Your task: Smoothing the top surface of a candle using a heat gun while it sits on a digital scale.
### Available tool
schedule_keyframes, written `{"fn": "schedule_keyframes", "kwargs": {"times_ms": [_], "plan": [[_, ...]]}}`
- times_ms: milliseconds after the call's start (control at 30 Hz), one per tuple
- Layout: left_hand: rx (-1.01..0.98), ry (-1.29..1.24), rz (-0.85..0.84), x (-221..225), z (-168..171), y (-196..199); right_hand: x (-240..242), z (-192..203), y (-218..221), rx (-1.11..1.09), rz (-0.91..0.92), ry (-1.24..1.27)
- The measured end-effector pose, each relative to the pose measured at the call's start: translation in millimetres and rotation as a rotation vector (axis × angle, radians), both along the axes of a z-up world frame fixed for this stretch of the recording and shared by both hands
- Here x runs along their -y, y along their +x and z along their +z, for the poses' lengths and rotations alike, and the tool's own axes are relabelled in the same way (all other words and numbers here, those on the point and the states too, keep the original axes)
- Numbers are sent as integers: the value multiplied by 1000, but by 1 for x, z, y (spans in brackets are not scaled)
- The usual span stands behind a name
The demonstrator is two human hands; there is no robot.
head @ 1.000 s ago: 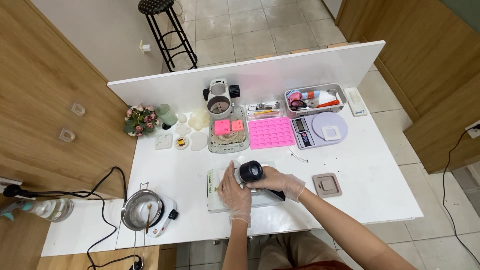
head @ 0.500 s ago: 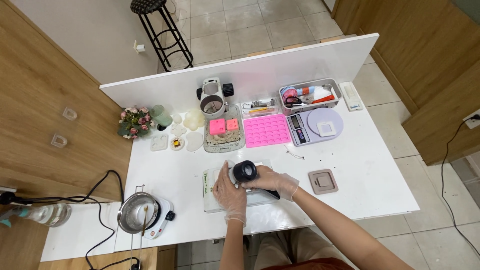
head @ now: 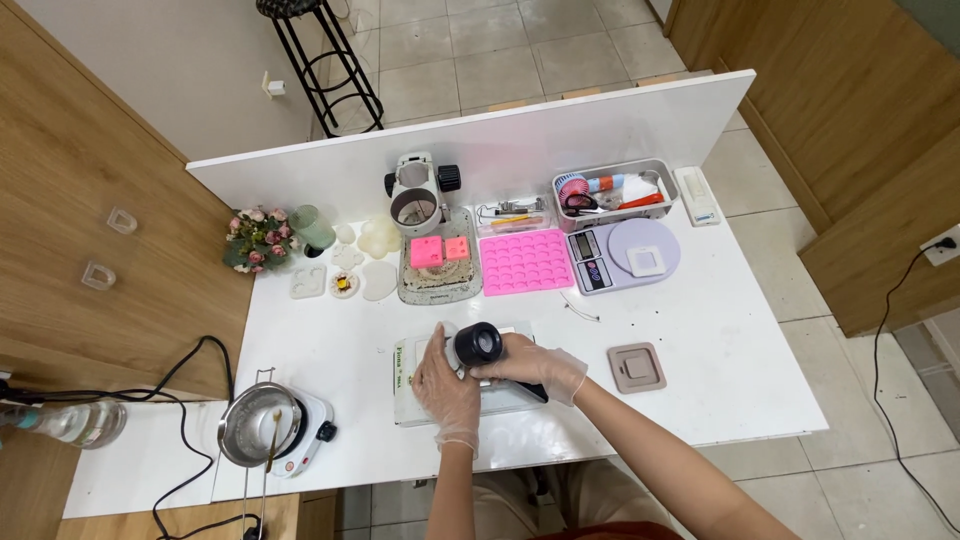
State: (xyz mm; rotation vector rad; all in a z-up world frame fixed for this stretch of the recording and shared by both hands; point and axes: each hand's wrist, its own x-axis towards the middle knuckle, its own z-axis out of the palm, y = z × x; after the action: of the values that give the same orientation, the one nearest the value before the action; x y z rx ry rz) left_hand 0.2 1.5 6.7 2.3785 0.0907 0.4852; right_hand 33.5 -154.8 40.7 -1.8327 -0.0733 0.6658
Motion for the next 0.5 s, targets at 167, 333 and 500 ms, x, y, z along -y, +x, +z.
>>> {"fn": "schedule_keyframes", "kwargs": {"times_ms": [167, 333, 500], "plan": [[-43, -22, 14, 2, 2, -1, 2, -1, -2, -8, -9, 10], [-47, -20, 4, 0, 5, -1, 0, -16, 4, -13, -4, 62], [-52, -21, -9, 2, -1, -5, 3, -16, 0, 7, -9, 67]]}}
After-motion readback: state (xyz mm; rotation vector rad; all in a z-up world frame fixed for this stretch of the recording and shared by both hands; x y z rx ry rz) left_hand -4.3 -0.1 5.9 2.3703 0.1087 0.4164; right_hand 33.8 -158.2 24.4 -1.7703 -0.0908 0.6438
